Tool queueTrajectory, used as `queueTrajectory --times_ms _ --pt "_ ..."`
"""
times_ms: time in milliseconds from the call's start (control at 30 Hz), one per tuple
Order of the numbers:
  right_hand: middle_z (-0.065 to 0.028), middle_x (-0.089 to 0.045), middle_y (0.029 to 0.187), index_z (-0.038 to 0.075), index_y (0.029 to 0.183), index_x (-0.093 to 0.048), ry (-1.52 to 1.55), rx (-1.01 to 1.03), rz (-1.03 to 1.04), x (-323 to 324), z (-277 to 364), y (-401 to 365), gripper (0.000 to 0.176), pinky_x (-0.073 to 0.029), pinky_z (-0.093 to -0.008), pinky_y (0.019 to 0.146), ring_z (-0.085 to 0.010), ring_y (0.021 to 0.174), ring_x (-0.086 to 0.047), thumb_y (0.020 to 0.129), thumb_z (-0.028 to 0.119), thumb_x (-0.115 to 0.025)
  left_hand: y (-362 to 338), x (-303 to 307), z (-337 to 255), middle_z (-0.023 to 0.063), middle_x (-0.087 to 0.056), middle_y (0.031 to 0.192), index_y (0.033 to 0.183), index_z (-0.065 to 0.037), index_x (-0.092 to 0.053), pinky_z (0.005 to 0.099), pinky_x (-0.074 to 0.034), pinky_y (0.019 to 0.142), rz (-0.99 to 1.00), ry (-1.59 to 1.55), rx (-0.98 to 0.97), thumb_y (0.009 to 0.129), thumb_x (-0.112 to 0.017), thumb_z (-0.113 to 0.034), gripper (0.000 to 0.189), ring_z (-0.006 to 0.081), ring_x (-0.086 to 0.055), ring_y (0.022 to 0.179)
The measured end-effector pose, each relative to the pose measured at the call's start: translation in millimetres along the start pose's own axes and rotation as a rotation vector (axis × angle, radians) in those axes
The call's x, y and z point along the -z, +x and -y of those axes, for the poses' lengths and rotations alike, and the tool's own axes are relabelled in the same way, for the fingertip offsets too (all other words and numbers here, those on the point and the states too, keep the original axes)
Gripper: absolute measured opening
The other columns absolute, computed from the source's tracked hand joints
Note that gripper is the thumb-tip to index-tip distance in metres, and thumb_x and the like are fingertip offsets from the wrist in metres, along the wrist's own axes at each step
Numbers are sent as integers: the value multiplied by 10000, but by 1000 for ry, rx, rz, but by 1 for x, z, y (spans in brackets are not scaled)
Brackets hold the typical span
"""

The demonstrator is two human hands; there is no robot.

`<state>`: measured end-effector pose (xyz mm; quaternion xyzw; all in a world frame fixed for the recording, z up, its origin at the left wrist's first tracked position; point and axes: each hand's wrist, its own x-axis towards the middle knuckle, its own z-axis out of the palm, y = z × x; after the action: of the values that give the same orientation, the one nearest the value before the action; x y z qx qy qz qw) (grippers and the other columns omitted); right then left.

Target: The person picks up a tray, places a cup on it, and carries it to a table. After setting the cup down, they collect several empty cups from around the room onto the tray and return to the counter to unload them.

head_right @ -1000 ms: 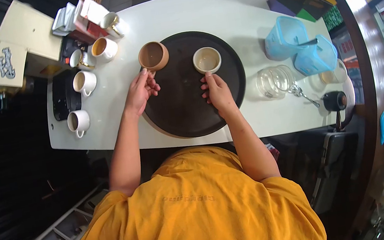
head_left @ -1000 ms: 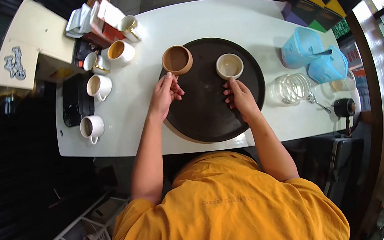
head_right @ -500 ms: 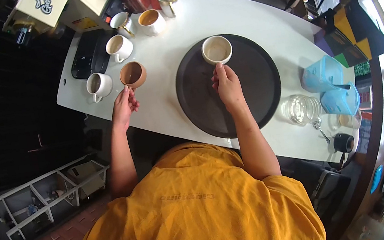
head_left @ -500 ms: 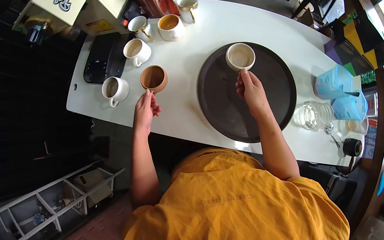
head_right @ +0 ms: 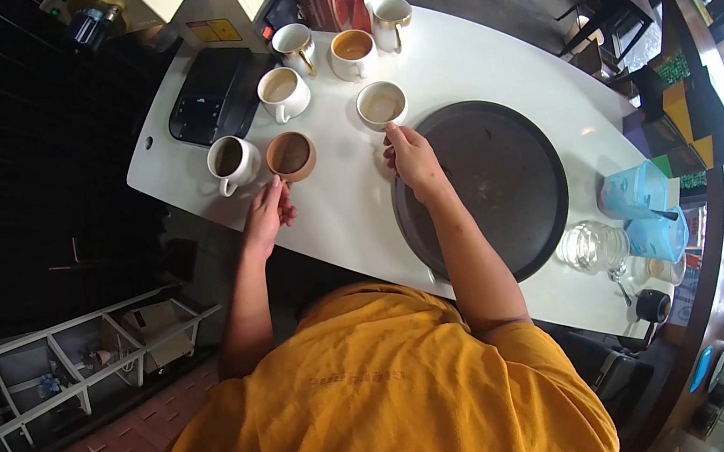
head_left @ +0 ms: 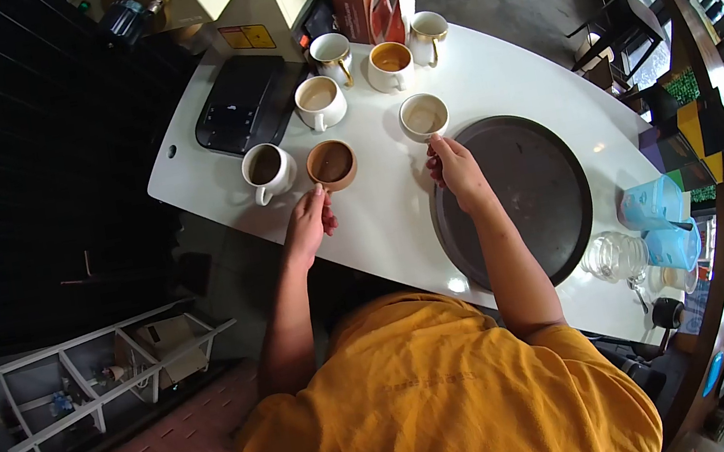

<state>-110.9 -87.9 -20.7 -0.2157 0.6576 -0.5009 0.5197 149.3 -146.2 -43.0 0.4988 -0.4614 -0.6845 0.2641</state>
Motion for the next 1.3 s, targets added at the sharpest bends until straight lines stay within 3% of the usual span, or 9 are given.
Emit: queueTrajectory --times_ms 733,900,1300 --pt "-21 -515 716 36 854 -542 -110 -32 22 -29 -3 25 383 -393 -253 550 -102 619 -480 956 393 -450 19 18 5 4 -481 661 848 -54 -513 230 -417 494 58 22 33 983 -413 -401 385 90 -528 564" --pt "-34 -521 720 15 887 -557 -95 -36 37 -30 -8 27 406 -395 -261 551 -110 620 -488 958 397 -440 22 18 8 29 -547 729 906 -63 -510 253 -457 545 73 -5 54 988 -412 -358 322 130 -581 636" --pt "-31 -520 729 19 901 -546 -93 -54 38 -33 -14 31 396 -407 -265 553 -113 609 -483 966 391 -424 23 20 8 47 -553 823 1009 -47 -509 249 -468 596 97 28 4 972 -431 -414 377 124 -588 710"
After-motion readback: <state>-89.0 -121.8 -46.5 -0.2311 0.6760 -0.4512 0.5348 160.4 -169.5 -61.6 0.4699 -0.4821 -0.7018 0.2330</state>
